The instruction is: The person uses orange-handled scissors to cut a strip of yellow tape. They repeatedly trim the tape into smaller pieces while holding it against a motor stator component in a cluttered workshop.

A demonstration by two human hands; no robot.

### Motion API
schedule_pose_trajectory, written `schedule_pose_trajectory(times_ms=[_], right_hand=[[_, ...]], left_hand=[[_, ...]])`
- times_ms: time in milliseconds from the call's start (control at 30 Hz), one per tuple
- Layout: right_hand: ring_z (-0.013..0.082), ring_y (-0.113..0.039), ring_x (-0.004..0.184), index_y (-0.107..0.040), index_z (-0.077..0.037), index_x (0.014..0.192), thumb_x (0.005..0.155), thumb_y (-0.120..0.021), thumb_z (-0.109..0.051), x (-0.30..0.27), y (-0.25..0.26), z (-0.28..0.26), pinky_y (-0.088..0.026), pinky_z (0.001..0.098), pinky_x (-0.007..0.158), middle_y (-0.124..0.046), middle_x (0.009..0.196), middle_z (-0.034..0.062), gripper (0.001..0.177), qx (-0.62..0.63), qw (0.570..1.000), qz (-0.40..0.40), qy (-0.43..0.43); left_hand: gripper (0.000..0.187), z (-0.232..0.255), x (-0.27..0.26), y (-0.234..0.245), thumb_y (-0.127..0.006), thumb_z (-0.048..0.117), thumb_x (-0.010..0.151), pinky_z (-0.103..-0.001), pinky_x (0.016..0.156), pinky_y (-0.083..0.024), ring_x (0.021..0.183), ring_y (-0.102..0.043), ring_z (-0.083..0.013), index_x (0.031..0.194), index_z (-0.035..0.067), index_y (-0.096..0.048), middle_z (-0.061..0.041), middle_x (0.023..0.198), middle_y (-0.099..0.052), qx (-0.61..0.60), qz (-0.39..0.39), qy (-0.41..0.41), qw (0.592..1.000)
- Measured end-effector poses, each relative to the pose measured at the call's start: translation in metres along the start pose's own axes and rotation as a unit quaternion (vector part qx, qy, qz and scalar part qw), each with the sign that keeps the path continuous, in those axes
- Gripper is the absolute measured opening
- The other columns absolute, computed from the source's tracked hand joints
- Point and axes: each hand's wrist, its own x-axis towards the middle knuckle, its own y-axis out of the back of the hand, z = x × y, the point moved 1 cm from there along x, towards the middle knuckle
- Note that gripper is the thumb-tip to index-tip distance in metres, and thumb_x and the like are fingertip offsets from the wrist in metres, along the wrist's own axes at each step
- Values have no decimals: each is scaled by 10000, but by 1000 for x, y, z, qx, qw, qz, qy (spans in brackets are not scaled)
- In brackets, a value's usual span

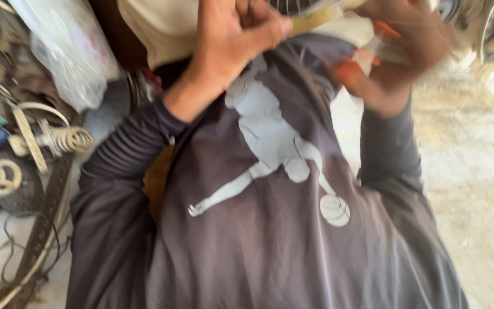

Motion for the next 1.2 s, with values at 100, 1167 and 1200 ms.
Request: schedule_pose_trajectory(times_ms=[100,1167,1200], right_hand=[[211,-685,1011,-584,-37,1200,957,-857,-256,-13,6,-28,-581,337,860,-631,1134,74,426,259,950,-20,-173],[74,-562,583,-686,75,1035,824,-788,-124,-40,-23,8,-440,207,577,-661,729,43,307,320,828,-234,-396],[75,-562,586,-685,74,1035,826,-788,-127,-40,-23,8,-439,207,581,-660,729,42,308,319,830,-234,-394]], left_hand=[[361,9,-3,0,-795,17,1002,-211,730,-591,830,-732,-107,1188,46,-488,-91,906,-758,-83,50,24,995],[390,3,-4,-6,-791,-63,996,-240,786,-644,856,-765,-140,1134,62,-449,-131,948,-741,-106,69,-31,991],[391,3,-4,-6,-791,-65,998,-240,786,-644,854,-764,-140,1134,63,-448,-130,946,-739,-106,66,-33,992]])
